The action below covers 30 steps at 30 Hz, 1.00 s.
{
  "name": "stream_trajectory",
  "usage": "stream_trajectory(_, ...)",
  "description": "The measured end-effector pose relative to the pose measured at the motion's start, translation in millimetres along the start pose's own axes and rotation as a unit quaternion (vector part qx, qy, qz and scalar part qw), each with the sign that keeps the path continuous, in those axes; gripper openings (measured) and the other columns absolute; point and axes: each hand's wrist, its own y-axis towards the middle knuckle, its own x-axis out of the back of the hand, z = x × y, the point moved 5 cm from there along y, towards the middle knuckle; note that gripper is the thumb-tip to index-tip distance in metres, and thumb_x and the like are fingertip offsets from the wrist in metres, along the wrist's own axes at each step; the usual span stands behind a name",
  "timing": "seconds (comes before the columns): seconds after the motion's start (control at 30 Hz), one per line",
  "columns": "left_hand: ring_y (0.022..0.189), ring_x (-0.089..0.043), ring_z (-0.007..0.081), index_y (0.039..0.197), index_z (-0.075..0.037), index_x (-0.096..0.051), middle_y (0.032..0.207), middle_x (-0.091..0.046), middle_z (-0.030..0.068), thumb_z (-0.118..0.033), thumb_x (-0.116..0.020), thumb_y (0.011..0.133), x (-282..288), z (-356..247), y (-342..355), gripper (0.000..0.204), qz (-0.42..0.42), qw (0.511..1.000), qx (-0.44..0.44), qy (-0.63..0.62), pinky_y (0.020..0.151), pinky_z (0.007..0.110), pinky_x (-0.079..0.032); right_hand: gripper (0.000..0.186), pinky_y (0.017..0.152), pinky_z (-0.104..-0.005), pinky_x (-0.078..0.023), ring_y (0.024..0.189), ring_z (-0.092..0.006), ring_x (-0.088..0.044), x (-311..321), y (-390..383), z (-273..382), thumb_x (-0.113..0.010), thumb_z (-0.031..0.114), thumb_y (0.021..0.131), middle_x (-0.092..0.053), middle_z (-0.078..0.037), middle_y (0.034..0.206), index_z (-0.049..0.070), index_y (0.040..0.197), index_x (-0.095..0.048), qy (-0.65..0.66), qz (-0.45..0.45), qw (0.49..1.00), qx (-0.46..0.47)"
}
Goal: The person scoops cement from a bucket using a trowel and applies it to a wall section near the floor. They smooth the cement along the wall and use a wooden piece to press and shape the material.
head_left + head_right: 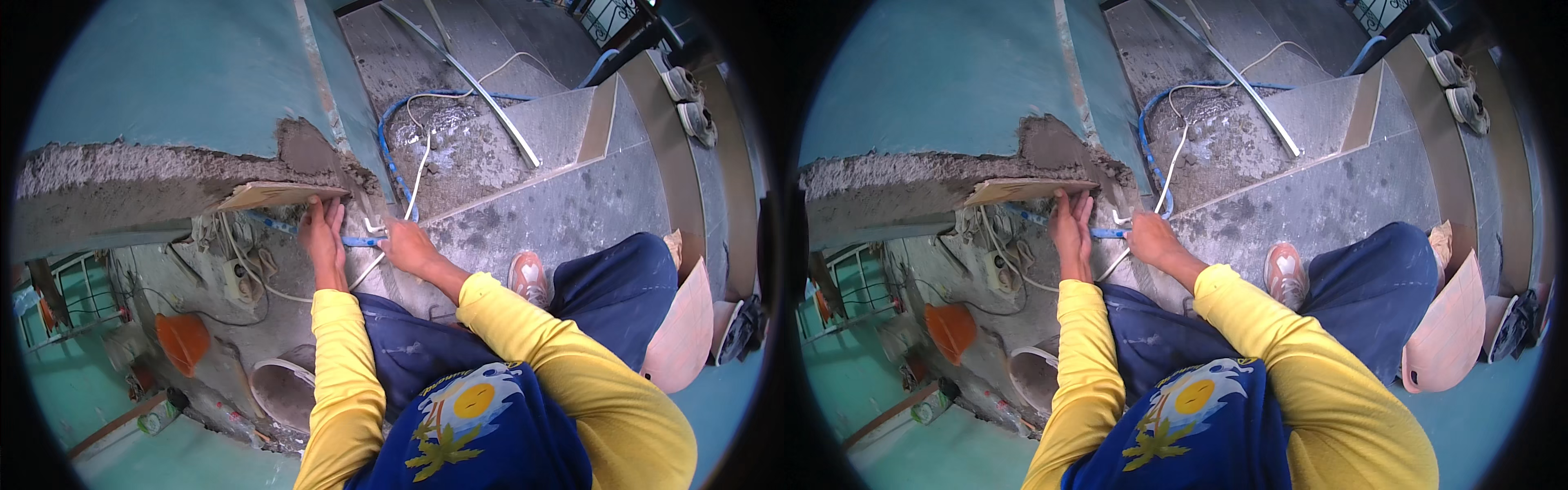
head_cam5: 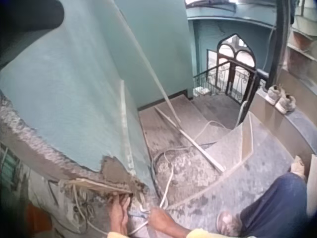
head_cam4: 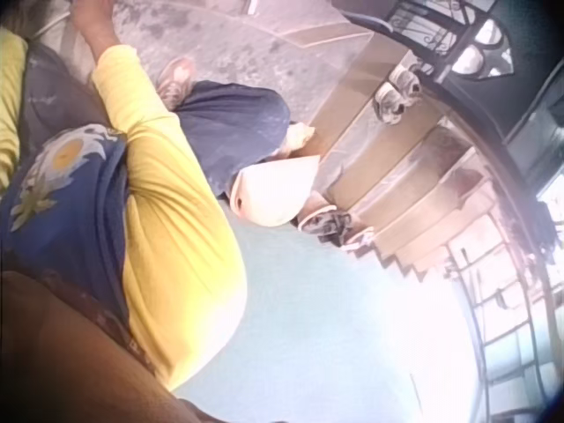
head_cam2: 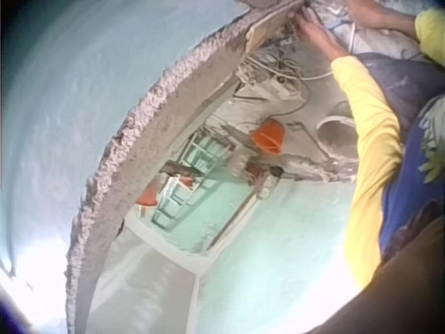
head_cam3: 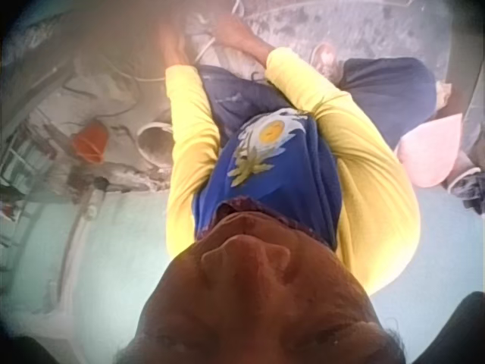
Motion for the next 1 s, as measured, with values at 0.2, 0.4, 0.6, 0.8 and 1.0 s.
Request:
stream_trajectory(0.2,0.122,-0.07,0.0352,0.125,0.006,-0.058,0.129,-0.069,0.0202,-0.034,-0.081,0.1,6,2,2,0.052,0.004,1.0,-0.011,-0.008,0.11,0.048,-0.055,0.04,0.095,-0.0568,-0.053,0.108,-0.0537,-0.068,2,-2,-15,-0.076,0.025,0.094,-0.072,-0.035,0.107,-0.007,0.116,-0.064,-0.007,0.0,1.0,0.017)
stream_trajectory(0.4,0.122,-0.07,0.0347,0.135,0.01,-0.054,0.13,-0.068,0.0246,-0.038,-0.077,0.101,5,7,6,0.063,-0.004,1.0,-0.008,0.002,0.107,0.045,-0.059,0.036,0.092,-0.0572,-0.052,0.106,-0.0542,-0.066,7,4,3,-0.074,0.019,0.093,-0.069,-0.033,0.108,-0.007,0.114,-0.062,-0.006,-0.069,0.986,0.153)
stream_trajectory(0.6,0.12,-0.072,0.0323,0.126,0.004,-0.058,0.128,-0.07,0.0184,-0.034,-0.08,0.101,17,12,11,0.051,-0.005,1.0,-0.006,-0.009,0.106,0.045,-0.057,0.037,0.094,-0.057,-0.052,0.11,-0.0522,-0.065,24,-21,31,-0.073,0.016,0.094,-0.068,-0.032,0.114,-0.006,0.121,-0.059,0.023,-0.09,0.982,0.165)
stream_trajectory(0.8,0.12,-0.072,0.0319,0.128,0.005,-0.059,0.129,-0.07,0.0189,-0.034,-0.076,0.104,-5,3,1,0.049,-0.002,1.0,0.001,-0.004,0.107,0.044,-0.056,0.037,0.094,-0.0578,-0.053,0.11,-0.0507,-0.065,15,-19,-12,-0.071,0.017,0.096,-0.068,-0.03,0.113,-0.005,0.123,-0.058,0.031,-0.129,0.985,0.113)
stream_trajectory(1.0,0.125,-0.069,0.0364,0.139,0.014,-0.049,0.137,-0.065,0.0279,-0.04,-0.076,0.102,4,1,2,0.072,0.014,1.0,-0.011,0.02,0.112,0.046,-0.055,0.037,0.096,-0.0562,-0.051,0.111,-0.0522,-0.064,12,-8,10,-0.071,0.018,0.096,-0.068,-0.032,0.117,-0.006,0.123,-0.062,0.027,-0.116,0.985,0.124)
